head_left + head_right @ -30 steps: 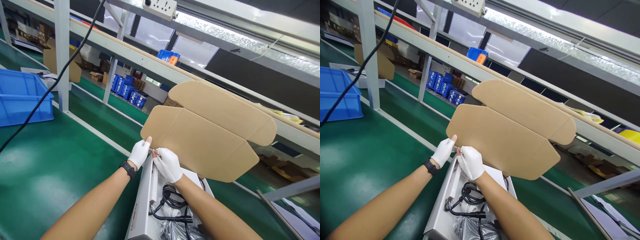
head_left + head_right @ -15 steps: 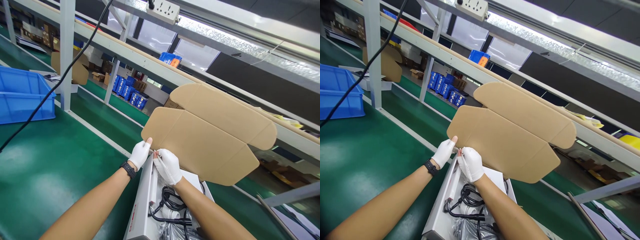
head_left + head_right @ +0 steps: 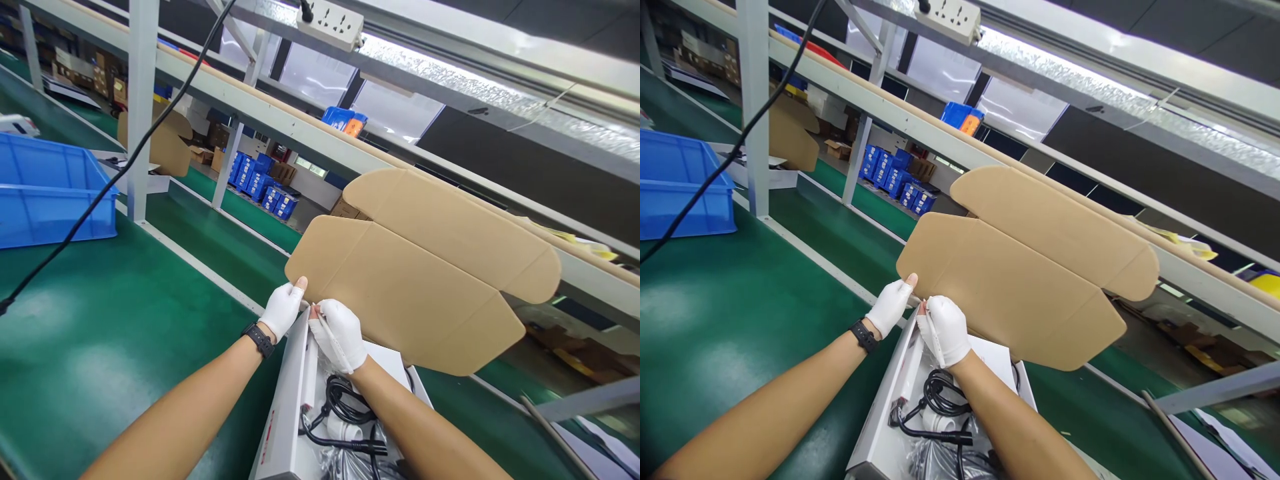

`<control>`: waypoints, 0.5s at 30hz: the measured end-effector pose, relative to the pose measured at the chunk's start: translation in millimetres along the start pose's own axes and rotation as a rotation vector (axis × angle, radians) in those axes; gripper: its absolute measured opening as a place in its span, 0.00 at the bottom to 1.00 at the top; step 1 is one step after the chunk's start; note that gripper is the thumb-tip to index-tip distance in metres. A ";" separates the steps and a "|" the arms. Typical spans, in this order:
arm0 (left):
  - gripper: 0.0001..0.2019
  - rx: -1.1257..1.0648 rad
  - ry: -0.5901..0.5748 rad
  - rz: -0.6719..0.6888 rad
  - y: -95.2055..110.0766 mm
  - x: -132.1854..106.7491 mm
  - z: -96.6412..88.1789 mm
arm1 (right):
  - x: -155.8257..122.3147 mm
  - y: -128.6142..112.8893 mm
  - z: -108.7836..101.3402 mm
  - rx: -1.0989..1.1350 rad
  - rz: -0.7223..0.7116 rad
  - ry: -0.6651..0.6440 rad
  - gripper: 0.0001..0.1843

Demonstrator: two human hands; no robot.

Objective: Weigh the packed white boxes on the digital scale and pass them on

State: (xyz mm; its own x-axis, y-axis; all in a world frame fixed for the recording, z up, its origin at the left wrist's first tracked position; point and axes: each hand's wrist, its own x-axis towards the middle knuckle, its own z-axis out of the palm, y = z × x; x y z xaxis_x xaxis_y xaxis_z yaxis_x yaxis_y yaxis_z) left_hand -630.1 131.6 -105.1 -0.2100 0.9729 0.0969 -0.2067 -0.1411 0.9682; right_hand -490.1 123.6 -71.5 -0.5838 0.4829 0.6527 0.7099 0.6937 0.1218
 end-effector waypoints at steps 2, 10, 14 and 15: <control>0.26 0.008 0.005 -0.003 0.4 -0.4 0.1 | -0.6 0.3 1.5 0.007 0.000 -0.007 0.17; 0.27 0.008 -0.086 -0.036 14.4 -4.0 -9.0 | 16.8 0.1 -35.8 0.389 0.381 -0.051 0.15; 0.27 0.049 -0.187 -0.033 21.7 -28.4 -24.8 | 8.4 11.6 -100.9 0.335 0.312 0.114 0.15; 0.27 0.064 -0.227 -0.028 20.5 -40.1 -28.3 | -3.8 16.8 -117.5 0.314 0.324 0.181 0.15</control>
State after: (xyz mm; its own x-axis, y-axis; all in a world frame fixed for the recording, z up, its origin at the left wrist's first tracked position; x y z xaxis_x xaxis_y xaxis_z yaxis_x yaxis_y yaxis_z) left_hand -652.9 84.5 -95.6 0.0173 0.9935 0.1123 -0.1473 -0.1085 0.9831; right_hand -429.7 70.6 16.0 -0.2551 0.6190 0.7428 0.6743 0.6645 -0.3222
